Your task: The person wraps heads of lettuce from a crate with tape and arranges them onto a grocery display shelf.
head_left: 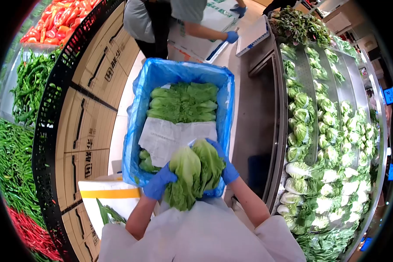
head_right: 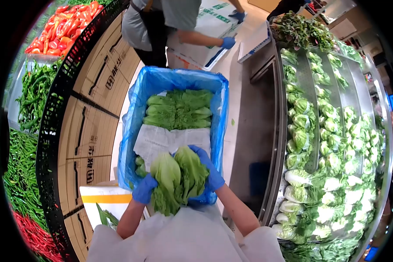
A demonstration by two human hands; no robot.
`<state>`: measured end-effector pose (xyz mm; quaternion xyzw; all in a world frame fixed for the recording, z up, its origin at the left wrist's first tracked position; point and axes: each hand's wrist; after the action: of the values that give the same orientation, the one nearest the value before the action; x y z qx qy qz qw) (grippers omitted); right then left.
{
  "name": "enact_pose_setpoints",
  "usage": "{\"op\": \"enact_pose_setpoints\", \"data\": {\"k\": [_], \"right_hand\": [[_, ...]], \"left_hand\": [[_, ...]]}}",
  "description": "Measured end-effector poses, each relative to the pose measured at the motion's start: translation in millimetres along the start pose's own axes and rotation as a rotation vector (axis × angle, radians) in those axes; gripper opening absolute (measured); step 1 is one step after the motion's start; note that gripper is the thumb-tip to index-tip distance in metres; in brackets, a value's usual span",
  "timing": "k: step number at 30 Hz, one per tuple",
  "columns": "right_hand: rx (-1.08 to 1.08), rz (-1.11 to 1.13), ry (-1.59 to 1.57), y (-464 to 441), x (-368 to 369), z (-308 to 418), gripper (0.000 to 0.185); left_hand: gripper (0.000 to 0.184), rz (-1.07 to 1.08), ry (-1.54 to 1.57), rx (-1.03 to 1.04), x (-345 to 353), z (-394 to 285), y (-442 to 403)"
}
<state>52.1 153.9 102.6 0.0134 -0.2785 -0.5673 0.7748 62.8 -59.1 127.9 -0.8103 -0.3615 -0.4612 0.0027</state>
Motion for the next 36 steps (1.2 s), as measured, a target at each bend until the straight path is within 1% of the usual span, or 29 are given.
{"op": "enact_pose_setpoints", "data": {"k": [2,3,4,6,7,8,9,10,11,12,14,15,16,17,18,19,20,21,22,23,24,27,29,30,32,36], "right_hand": [[-0.090,-0.088,-0.080,-7.6,3.7,6.7,0.036],[0.004,-0.121,-0.123,-15.8,-25.0,-9.5,0.032],[0.043,-0.287,-0.201,-15.6,-29.7,-2.8,0.031],[-0.165,-0.377,-0.090,-8.3,-43.4,14.8,0.031],[-0.226,-0.417,-0.092,-3.9,-50.7,24.4,0.022],[-0.221,-0.586,-0.043,6.9,-52.3,31.6,0.021],[-0.248,-0.515,0.103,18.0,-37.4,55.2,0.018],[-0.228,-0.419,0.115,27.6,-33.1,67.7,0.015],[-0.153,-0.316,0.195,37.3,-20.6,77.9,0.014],[-0.079,-0.214,0.273,44.7,-7.2,88.6,0.014],[-0.197,0.176,0.585,41.8,26.3,105.4,0.018],[-0.187,0.182,0.592,36.5,40.3,108.3,0.018],[-0.198,0.258,0.804,29.2,53.3,109.5,0.018],[-0.212,0.338,1.014,24.0,61.4,108.7,0.018],[-0.208,0.352,1.016,20.6,64.7,105.9,0.018],[-0.301,0.272,1.185,16.8,66.5,101.8,0.016],[-0.397,0.188,1.350,13.3,67.3,97.5,0.014],[-0.406,0.157,1.311,13.7,65.8,93.5,0.013],[-0.402,0.173,1.312,13.8,66.9,93.4,0.013],[-0.400,0.139,1.373,14.0,68.7,94.0,0.013],[-0.398,0.102,1.434,14.2,70.1,94.2,0.013],[-0.365,0.106,1.370,12.6,71.1,93.4,0.013],[-0.375,0.122,1.356,10.8,72.7,92.3,0.013],[-0.384,0.128,1.339,10.2,73.6,91.9,0.014],[-0.387,0.144,1.355,9.5,74.7,91.9,0.014],[-0.403,0.168,1.415,9.0,78.9,92.3,0.016]], "left_hand": [[0.088,-0.039,0.146,0.037,4.0,-1.1,-0.5],[0.079,-0.002,0.131,0.099,4.0,-0.3,3.9],[0.079,-0.014,0.140,0.104,2.0,3.6,7.4],[0.066,-0.163,0.310,0.131,-7.6,15.3,11.4],[0.057,-0.124,0.353,0.116,-12.7,16.1,12.9],[0.057,-0.133,0.364,0.128,-13.9,17.4,15.6],[0.058,-0.138,0.382,0.128,-6.0,7.5,15.8],[0.058,-0.143,0.403,0.126,-1.3,1.5,13.6],[0.058,-0.118,0.559,0.105,-2.7,2.1,9.2],[0.058,-0.122,0.574,0.111,0.5,-0.3,3.0],[0.057,-0.019,0.460,0.162,10.0,-7.2,-12.2],[0.045,-0.045,0.350,0.164,-2.2,7.7,-27.0],[0.045,-0.048,0.361,0.172,0.8,7.4,-30.5],[0.046,-0.050,0.271,0.184,3.7,6.0,-32.6],[0.047,-0.054,0.179,0.196,5.4,6.0,-32.5],[0.051,-0.050,0.165,0.243,2.6,11.2,-33.3],[0.051,-0.059,0.172,0.253,3.7,11.9,-33.5],[0.053,-0.064,0.145,0.290,6.1,11.8,-34.0],[0.055,-0.069,0.118,0.326,6.3,12.2,-33.3],[0.059,-0.070,0.097,0.303,2.2,13.5,-32.9],[0.059,-0.076,0.105,0.307,1.5,13.1,-30.6],[0.064,-0.110,0.157,0.303,4.9,9.7,-22.0],[0.065,-0.048,0.119,0.350,4.8,8.5,-15.2],[0.065,-0.052,0.121,0.354,2.5,11.6,-12.9],[0.066,0.030,0.105,0.457,-2.4,19.6,-10.8],[0.067,0.037,0.105,0.486,3.7,15.5,-7.8]]}}
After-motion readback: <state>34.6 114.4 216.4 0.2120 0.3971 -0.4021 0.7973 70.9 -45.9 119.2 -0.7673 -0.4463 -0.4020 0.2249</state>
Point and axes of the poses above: each hand's wrist, its own y-axis away from the middle knuckle, its own x-axis out of the palm, z = x × y, and after that the axes turned 12 degrees about z, right-handed
